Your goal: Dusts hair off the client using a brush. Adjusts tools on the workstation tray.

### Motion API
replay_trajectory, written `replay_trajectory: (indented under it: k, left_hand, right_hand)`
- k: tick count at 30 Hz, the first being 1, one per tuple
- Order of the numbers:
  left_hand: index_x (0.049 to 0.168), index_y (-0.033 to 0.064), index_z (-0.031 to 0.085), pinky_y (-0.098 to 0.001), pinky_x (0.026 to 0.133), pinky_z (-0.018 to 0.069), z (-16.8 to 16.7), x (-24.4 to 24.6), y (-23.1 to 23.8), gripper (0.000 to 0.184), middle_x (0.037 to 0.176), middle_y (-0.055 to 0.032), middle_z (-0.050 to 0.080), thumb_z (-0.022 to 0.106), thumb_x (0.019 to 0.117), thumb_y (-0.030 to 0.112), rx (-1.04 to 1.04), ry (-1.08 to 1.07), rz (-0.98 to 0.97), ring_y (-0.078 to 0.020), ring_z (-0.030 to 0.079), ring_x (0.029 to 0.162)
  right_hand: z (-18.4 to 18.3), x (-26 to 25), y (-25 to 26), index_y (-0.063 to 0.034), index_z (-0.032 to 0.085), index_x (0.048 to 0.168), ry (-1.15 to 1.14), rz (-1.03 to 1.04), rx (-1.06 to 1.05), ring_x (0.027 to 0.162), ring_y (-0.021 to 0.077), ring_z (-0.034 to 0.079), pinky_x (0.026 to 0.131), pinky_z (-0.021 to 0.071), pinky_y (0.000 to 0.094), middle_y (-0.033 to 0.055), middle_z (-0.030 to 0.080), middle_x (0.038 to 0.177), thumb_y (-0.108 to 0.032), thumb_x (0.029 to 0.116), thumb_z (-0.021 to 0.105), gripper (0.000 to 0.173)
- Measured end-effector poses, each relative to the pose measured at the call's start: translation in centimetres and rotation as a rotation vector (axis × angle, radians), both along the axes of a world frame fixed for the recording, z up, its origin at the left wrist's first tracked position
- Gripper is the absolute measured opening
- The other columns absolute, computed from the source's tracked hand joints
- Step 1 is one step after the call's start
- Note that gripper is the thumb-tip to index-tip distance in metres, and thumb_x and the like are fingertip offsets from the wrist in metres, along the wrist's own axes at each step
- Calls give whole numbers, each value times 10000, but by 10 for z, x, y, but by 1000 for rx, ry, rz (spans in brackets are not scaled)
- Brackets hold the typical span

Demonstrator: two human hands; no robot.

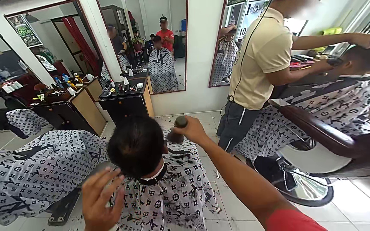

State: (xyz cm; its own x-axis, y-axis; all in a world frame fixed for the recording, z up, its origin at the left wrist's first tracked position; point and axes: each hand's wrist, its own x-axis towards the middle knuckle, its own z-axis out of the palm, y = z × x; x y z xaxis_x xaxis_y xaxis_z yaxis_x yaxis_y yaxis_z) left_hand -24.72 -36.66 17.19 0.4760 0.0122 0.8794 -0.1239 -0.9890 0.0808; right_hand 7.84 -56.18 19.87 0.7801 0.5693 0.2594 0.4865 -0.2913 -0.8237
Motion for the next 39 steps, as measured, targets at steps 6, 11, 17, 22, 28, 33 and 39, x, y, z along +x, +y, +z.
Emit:
replay_trajectory:
  k: [6, 11, 17, 22, 28, 33, 39]
  left_hand:
    - [1334, 143, 676, -643, 940, 505, 114, 85, -7, 539, 1475, -186, 546, 487, 990, 511, 87, 538, 183, -420, 597, 1256]
    - [1382, 232, 651, -610, 1127, 363, 147, 152, -3, 509, 1508, -72, 534, 490, 1025, 557, 50, 1034, 107, -310, 459, 1422]
    - [1312, 205, 697, -600, 1095, 423, 155, 184, 13, 423, 1413, -55, 620, 574, 1022, 487, 16, 1147, 27, -277, 554, 1337]
    - [1051, 113, 782, -473, 995, 525, 166, 166, 21, 273, 1161, -37, 725, 602, 1009, 314, 80, 916, -263, -191, 664, 1126]
    - [911, -16, 747, -494, 1019, 485, 199, 127, -27, 188, 1088, -157, 699, 612, 966, 102, 133, 496, -211, -316, 624, 1116]
    - [1468, 203, 568, -620, 1068, 434, 155, 137, 11, 727, 1519, -126, 505, 385, 990, 720, 259, 1032, 75, -356, 494, 1386]
    - [1444, 148, 588, -676, 985, 474, 155, 90, 33, 697, 1371, -195, 624, 424, 1010, 668, -59, 963, 383, -429, 615, 1227]
  right_hand:
    - [-73, -15, -82, -10, 704, 1047, 310, -298, 367, 615, 108, 621, 568, 547, 319, 59, 702, 835, -259, 900, 765, 296]
    - [-152, -45, -153, 21, 695, 1065, 488, -435, 332, 569, 116, 590, 535, 530, 310, 81, 691, 822, -186, 927, 747, 254]
    - [-212, -66, -213, -21, 744, 1038, 464, -627, 169, 661, 186, 650, 618, 556, 419, 115, 726, 885, -226, 881, 816, 267]
    - [-212, -74, -216, -18, 745, 1029, 431, -682, 313, 601, 110, 633, 541, 539, 309, 72, 736, 859, -170, 875, 806, 224]
    - [-181, -72, -183, 1, 728, 1016, 340, -570, 499, 583, 28, 623, 500, 518, 200, 16, 737, 844, -121, 853, 773, 208]
    - [-157, -80, -144, -6, 731, 1003, 333, -456, 614, 569, 27, 631, 492, 528, 190, -3, 743, 833, -100, 843, 752, 187]
    - [-137, -90, -115, -18, 737, 997, 337, -310, 620, 584, 28, 643, 494, 529, 186, -9, 749, 836, -103, 825, 752, 193]
